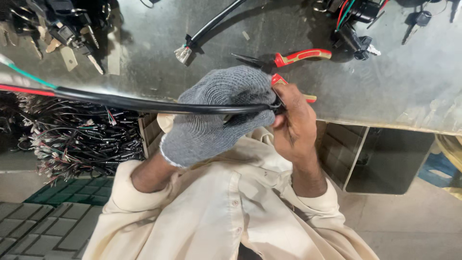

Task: The person repeatedly picks up black cables with attached keys and uses red-handled pliers to crimp or secure the connector ends. The person works at a metal table with many similar cables and keys visible, handling one cable at a time and placing finished units aside.

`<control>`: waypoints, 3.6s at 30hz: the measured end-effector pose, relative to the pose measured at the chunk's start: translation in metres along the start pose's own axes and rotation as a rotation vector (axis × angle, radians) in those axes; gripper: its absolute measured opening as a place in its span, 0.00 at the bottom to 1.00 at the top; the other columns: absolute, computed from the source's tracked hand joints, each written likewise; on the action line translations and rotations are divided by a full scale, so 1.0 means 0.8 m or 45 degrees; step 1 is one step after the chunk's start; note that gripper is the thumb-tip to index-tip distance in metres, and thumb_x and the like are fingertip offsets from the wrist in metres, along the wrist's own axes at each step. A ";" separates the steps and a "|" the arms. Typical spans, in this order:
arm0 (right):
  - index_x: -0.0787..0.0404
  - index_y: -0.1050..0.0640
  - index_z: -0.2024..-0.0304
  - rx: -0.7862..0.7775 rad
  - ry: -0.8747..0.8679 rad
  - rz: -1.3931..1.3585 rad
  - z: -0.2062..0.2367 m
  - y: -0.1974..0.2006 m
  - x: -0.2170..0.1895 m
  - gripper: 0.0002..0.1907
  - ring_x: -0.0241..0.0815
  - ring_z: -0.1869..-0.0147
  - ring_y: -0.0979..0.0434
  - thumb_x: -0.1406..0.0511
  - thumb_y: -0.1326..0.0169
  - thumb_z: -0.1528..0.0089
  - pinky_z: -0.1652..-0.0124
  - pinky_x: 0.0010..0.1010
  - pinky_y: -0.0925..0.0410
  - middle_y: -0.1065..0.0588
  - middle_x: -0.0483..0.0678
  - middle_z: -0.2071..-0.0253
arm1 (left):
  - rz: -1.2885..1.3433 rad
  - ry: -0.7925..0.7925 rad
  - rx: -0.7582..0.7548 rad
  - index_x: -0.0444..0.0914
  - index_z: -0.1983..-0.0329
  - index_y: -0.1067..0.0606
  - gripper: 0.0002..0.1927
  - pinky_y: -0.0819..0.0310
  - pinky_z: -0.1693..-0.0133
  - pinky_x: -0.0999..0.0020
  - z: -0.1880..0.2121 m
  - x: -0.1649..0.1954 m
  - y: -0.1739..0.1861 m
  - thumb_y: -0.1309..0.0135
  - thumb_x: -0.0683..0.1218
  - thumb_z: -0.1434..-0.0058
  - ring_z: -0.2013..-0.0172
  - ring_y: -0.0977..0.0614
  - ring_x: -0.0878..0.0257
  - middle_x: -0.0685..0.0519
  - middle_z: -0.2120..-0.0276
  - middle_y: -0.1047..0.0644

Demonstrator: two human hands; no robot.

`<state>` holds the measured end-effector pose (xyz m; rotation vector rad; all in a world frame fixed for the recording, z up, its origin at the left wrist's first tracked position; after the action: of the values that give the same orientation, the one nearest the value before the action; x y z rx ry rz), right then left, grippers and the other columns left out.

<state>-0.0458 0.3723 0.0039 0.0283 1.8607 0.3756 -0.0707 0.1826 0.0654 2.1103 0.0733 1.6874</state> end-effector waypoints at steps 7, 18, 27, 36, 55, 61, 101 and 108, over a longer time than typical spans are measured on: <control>0.70 0.28 0.39 0.089 -0.216 0.022 0.003 -0.001 -0.005 0.28 0.36 0.54 0.23 0.51 0.58 0.23 0.52 0.25 0.31 0.23 0.50 0.56 | -0.180 -0.063 0.006 0.37 0.42 0.28 0.22 0.26 0.42 0.58 -0.003 0.006 -0.010 0.36 0.45 0.36 0.42 0.22 0.48 0.44 0.41 0.25; 0.66 0.25 0.54 -0.011 -0.203 -0.169 0.017 -0.014 0.021 0.14 0.36 0.61 0.30 0.61 0.53 0.27 0.59 0.29 0.35 0.27 0.49 0.62 | 0.091 -0.119 -0.200 0.37 0.36 0.26 0.23 0.40 0.31 0.56 0.006 -0.010 -0.016 0.39 0.45 0.34 0.35 0.27 0.51 0.48 0.34 0.26; 0.66 0.32 0.45 -0.663 -0.497 -0.998 0.031 -0.023 0.042 0.23 0.31 0.68 0.32 0.55 0.51 0.32 0.67 0.25 0.36 0.26 0.47 0.59 | 0.330 -0.026 -0.463 0.38 0.47 0.21 0.21 0.47 0.27 0.48 -0.010 0.004 -0.004 0.34 0.48 0.43 0.42 0.19 0.60 0.50 0.47 0.18; 0.67 0.31 0.39 -0.282 -0.617 -1.279 0.054 -0.071 0.049 0.29 0.35 0.55 0.28 0.49 0.47 0.27 0.56 0.32 0.31 0.26 0.48 0.53 | 0.520 0.273 -0.072 0.35 0.55 0.20 0.07 0.35 0.34 0.60 0.024 -0.033 -0.024 0.42 0.44 0.32 0.40 0.27 0.56 0.53 0.54 0.19; 0.53 0.27 0.42 -0.190 0.188 1.323 -0.059 0.022 -0.008 0.32 0.53 0.41 0.29 0.41 0.36 0.36 0.39 0.49 0.49 0.28 0.49 0.45 | 0.629 0.231 0.173 0.36 0.34 0.31 0.18 0.28 0.52 0.74 0.037 -0.048 0.015 0.47 0.46 0.22 0.55 0.27 0.67 0.53 0.52 0.30; 0.53 0.23 0.51 0.276 -0.311 -0.922 -0.044 0.038 0.028 0.28 0.37 0.51 0.30 0.42 0.40 0.41 0.47 0.33 0.37 0.26 0.40 0.56 | 0.546 0.081 -0.026 0.36 0.40 0.29 0.14 0.26 0.58 0.74 0.028 -0.015 0.004 0.46 0.46 0.24 0.61 0.26 0.67 0.54 0.55 0.28; 0.62 0.24 0.64 -0.157 -0.070 0.799 -0.042 0.005 -0.043 0.12 0.56 0.64 0.24 0.68 0.35 0.47 0.66 0.42 0.32 0.26 0.53 0.68 | -0.712 0.006 0.024 0.35 0.29 0.36 0.35 0.28 0.44 0.50 0.064 -0.007 -0.031 0.42 0.40 0.41 0.44 0.22 0.45 0.41 0.39 0.26; 0.62 0.27 0.63 -0.104 -0.060 0.776 -0.034 0.003 -0.040 0.14 0.56 0.65 0.25 0.69 0.35 0.47 0.67 0.43 0.34 0.27 0.53 0.69 | -0.808 -0.106 0.021 0.35 0.30 0.35 0.35 0.29 0.45 0.49 0.065 -0.014 -0.027 0.45 0.36 0.43 0.45 0.23 0.45 0.40 0.39 0.27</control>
<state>-0.0611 0.3614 0.0419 0.5525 1.7596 0.8604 -0.0201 0.1836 0.0387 1.8840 0.6578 1.2171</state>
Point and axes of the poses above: each hand's wrist, its own z-axis away from the middle knuckle, its own y-axis out of the back of the hand, x = y × z, the point moved 4 cm from there along -z, towards the middle knuckle
